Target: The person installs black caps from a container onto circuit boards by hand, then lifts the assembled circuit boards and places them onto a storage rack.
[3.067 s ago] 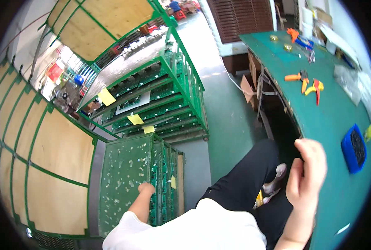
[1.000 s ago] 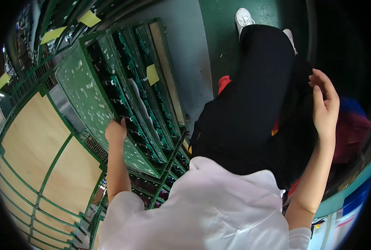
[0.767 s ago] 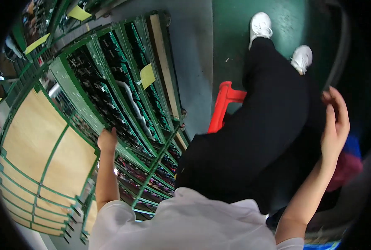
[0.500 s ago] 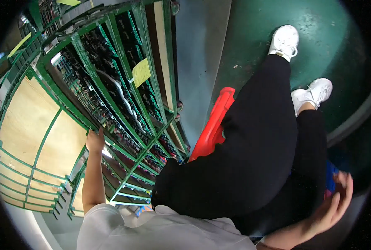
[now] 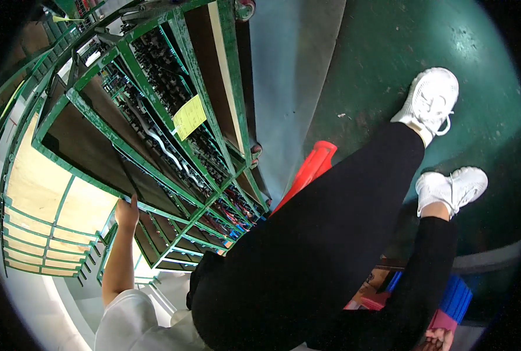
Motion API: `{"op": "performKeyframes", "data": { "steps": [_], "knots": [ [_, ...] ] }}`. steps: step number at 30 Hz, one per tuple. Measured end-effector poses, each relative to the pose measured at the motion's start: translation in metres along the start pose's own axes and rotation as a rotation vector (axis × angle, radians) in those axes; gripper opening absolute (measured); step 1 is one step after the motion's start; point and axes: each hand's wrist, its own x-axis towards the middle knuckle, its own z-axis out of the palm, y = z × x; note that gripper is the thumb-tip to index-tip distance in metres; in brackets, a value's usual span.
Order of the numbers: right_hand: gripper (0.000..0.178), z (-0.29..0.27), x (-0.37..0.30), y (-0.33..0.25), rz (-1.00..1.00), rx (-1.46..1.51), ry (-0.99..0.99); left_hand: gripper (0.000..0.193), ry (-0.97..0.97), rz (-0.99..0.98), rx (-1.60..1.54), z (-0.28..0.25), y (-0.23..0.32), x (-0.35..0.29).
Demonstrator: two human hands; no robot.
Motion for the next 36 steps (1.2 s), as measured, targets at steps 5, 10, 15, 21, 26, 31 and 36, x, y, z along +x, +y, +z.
{"op": "performKeyframes", "data": {
  "steps": [5,10,15,21,26,31,36],
  "knots": [
    [0.048,-0.014,0.008,0.003,0.195,-0.090,-0.021,0.048,-0.009,-0.026,0.003,-0.010,0.014,-0.004],
    [0.053,-0.017,0.013,-0.001,0.245,-0.085,-0.024,0.048,0.011,-0.043,-0.005,-0.013,0.012,-0.006],
    [0.059,-0.033,0.014,0.006,0.245,-0.120,0.017,0.052,0.009,-0.058,0.023,-0.007,0.010,-0.003],
    [0.052,-0.014,0.012,-0.012,0.212,-0.109,-0.004,0.055,-0.022,-0.029,0.031,-0.010,0.007,-0.004],
    [0.045,0.005,0.010,-0.023,0.226,-0.163,0.027,0.055,0.019,0.027,0.029,-0.004,0.001,-0.004],
    [0.045,0.005,-0.003,-0.025,0.165,-0.173,0.012,0.054,0.097,0.036,-0.030,-0.006,0.006,-0.003],
    [0.048,0.012,-0.007,-0.020,0.047,-0.139,-0.077,0.055,0.032,0.025,-0.019,0.014,0.009,0.004]
  ]
}}
